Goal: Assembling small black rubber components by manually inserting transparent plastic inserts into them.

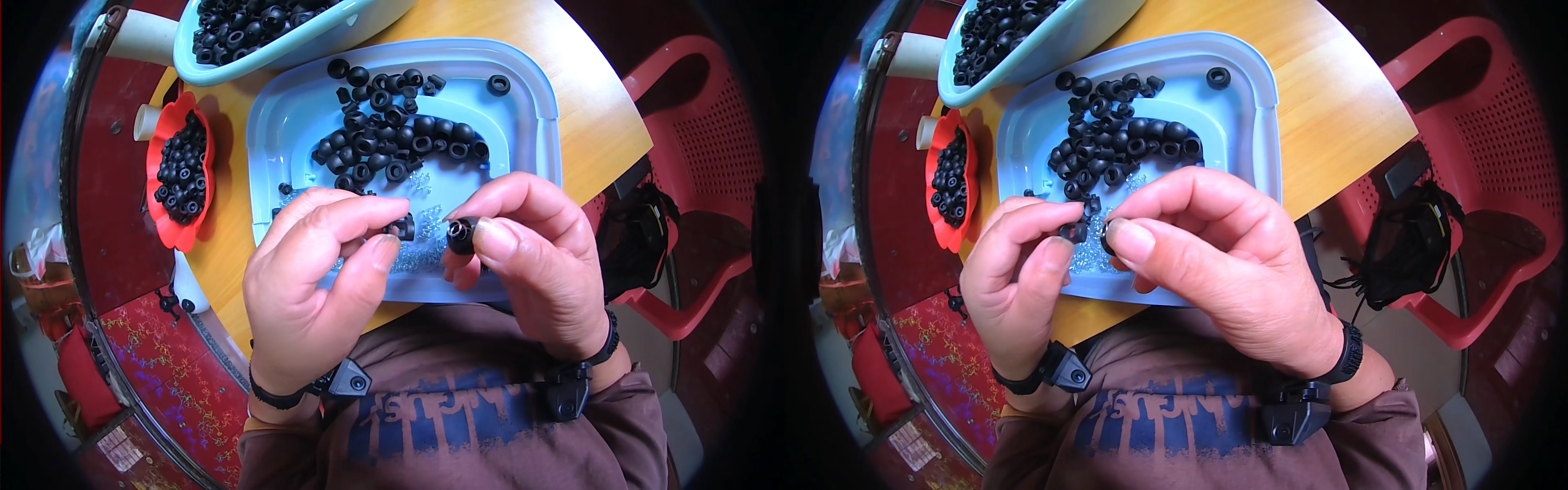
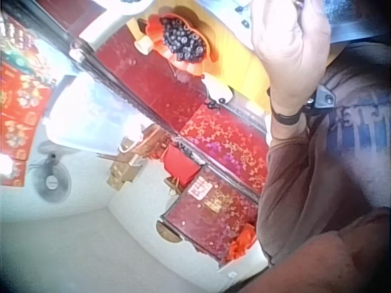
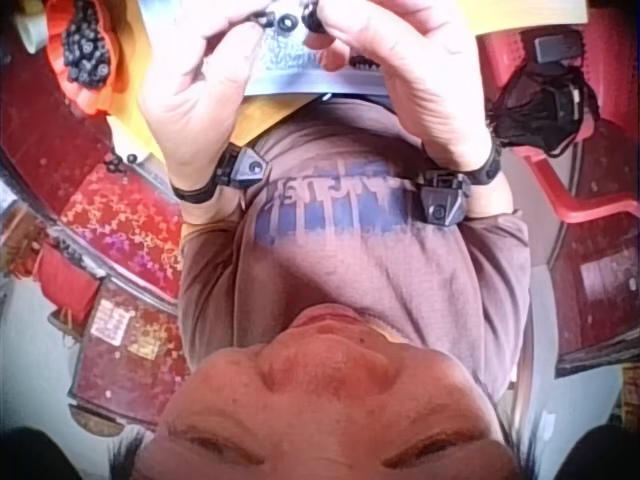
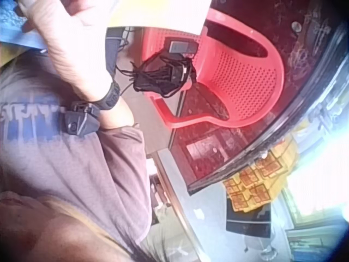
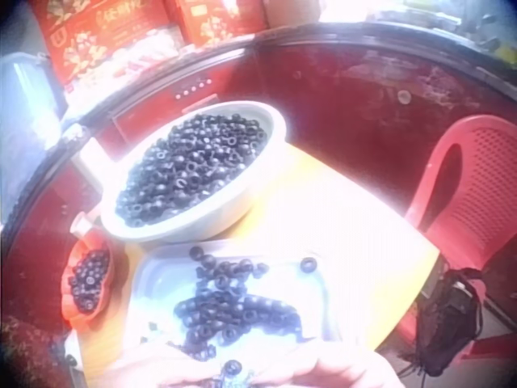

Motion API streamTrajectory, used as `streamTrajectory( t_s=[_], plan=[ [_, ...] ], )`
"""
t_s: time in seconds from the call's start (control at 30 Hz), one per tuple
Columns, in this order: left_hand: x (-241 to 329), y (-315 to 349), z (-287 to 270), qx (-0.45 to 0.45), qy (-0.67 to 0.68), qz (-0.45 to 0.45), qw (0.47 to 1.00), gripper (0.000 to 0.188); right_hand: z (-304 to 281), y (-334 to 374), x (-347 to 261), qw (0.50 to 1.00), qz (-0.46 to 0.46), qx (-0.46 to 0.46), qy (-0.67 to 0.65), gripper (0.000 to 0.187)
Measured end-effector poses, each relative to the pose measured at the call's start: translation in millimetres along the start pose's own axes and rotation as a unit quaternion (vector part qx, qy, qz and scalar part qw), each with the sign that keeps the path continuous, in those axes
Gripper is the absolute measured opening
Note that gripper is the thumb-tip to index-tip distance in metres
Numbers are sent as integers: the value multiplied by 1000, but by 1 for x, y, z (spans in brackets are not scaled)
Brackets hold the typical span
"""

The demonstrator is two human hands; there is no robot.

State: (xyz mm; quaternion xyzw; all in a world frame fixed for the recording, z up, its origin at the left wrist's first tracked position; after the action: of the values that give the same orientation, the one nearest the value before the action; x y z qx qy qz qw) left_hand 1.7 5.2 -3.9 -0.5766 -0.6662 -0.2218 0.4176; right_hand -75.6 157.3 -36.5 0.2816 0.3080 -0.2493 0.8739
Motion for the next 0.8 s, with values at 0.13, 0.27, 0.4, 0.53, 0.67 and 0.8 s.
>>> streamTrajectory(
  t_s=[0.13,0.27,0.4,0.53,0.67,0.8],
  plan=[
    [5,1,0,11,95,-34,995,24,-1,0,2,1000,20,-10,-8,19],
    [6,2,3,13,118,-27,993,25,0,0,2,999,31,-26,-12,17],
    [4,3,8,26,152,-37,987,26,1,-1,3,999,21,-25,-18,17],
    [5,0,11,10,139,-10,990,23,-5,-3,5,996,21,-71,-44,15],
    [6,1,11,4,121,-9,993,22,-5,-2,6,996,30,-65,-44,15],
    [-6,3,14,13,99,34,994,25,-5,-2,6,996,27,-66,-44,15]
  ],
)
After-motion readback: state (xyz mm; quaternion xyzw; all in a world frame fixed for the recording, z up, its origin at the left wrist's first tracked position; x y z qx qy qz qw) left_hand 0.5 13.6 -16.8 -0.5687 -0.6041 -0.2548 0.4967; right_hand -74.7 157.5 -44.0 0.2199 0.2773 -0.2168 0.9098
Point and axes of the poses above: each hand's wrist, its own y-axis away from the middle knuckle, its own z-axis out of the palm, x = y × z, the point moved 1 cm from there along -y, towards the middle knuckle, and after that the axes turned 5 degrees about z, right-handed, at the moved point
